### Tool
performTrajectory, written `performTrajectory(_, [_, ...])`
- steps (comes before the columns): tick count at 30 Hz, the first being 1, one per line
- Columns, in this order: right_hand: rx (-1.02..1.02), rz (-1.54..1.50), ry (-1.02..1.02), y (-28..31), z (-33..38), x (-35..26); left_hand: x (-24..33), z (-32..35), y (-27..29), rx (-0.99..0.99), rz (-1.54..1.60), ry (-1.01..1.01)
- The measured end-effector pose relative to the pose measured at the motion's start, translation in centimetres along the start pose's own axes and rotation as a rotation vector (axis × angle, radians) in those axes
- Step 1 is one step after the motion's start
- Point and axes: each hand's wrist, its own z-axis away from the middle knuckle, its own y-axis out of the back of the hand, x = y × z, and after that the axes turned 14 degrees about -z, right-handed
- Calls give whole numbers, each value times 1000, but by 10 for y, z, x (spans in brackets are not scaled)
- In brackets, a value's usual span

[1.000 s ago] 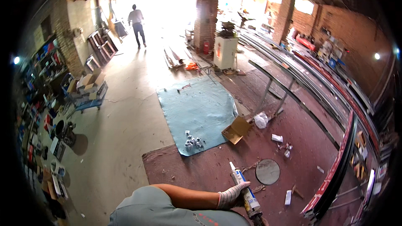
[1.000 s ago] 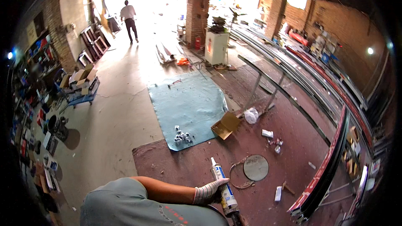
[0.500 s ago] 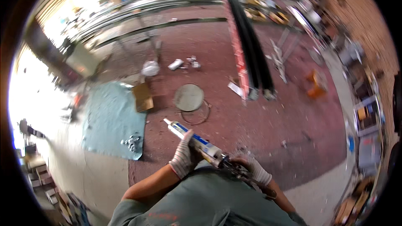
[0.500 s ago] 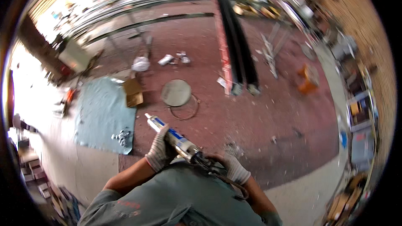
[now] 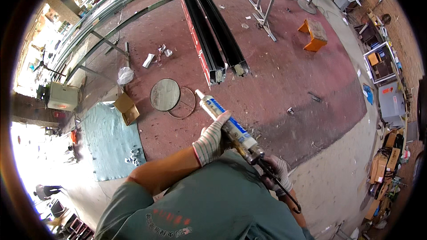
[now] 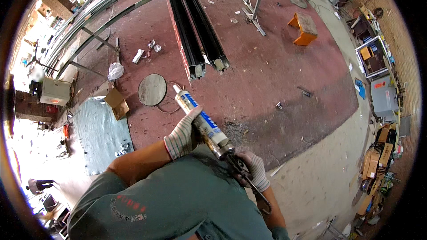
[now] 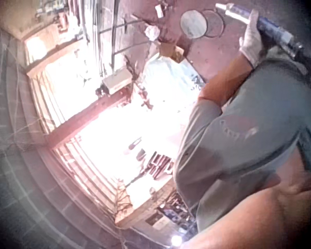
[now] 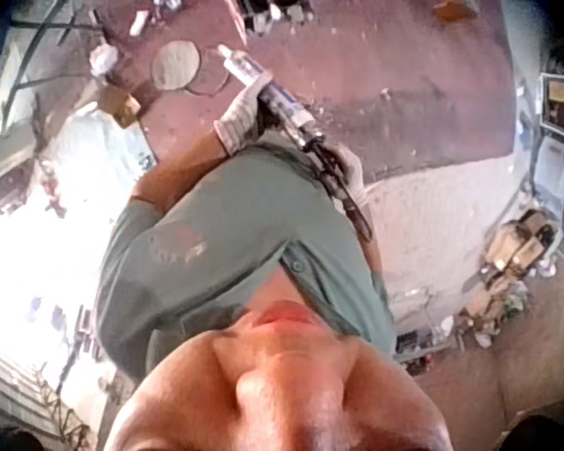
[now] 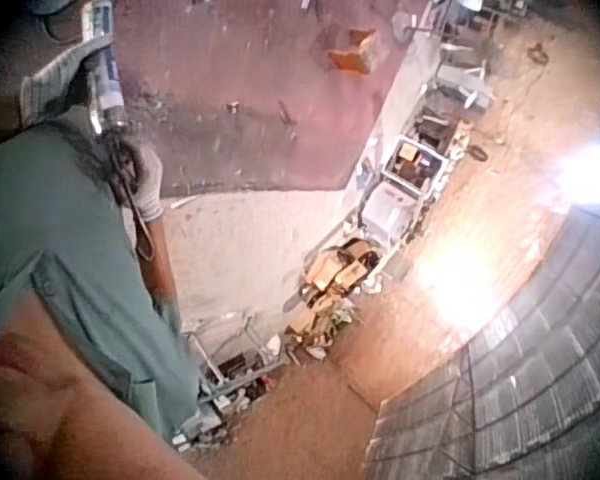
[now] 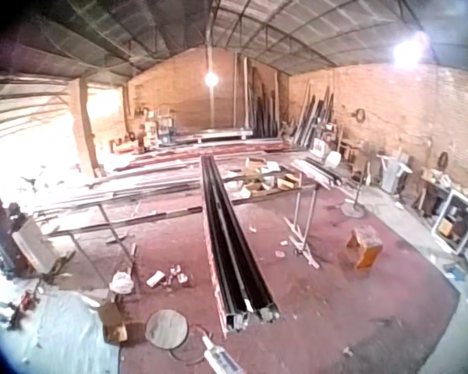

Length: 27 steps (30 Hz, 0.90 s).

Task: The person uses a caulking gun to apply sealant along the edges of long metal profiles. They move between profiles and apply sealant to multiple sections, then set the tool down.

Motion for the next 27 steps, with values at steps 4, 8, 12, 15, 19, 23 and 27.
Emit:
performTrajectory(4, [188, 132, -50, -1, 11, 0, 24, -20, -29, -84, -196, 11])
performTrajectory(8, [335, 303, -138, -2, 17, -3, 47, -58, -45, -185, -203, 47])
performTrajectory(12, [422, 361, -297, -12, 11, -30, 68, -76, -63, -277, -205, 191])
performTrajectory(15, [424, 299, -423, -22, 19, -23, 75, -97, -67, -306, -168, 349])
performTrajectory(19, [462, 178, -528, -46, 43, 0, 71, -118, -55, -247, -124, 448])
performTrajectory(23, [491, 232, -522, -53, 12, -7, 79, -128, -45, -252, -202, 412])
performTrajectory(27, [606, -80, -506, -54, -12, -8, 78, -139, -37, -242, -326, 318])
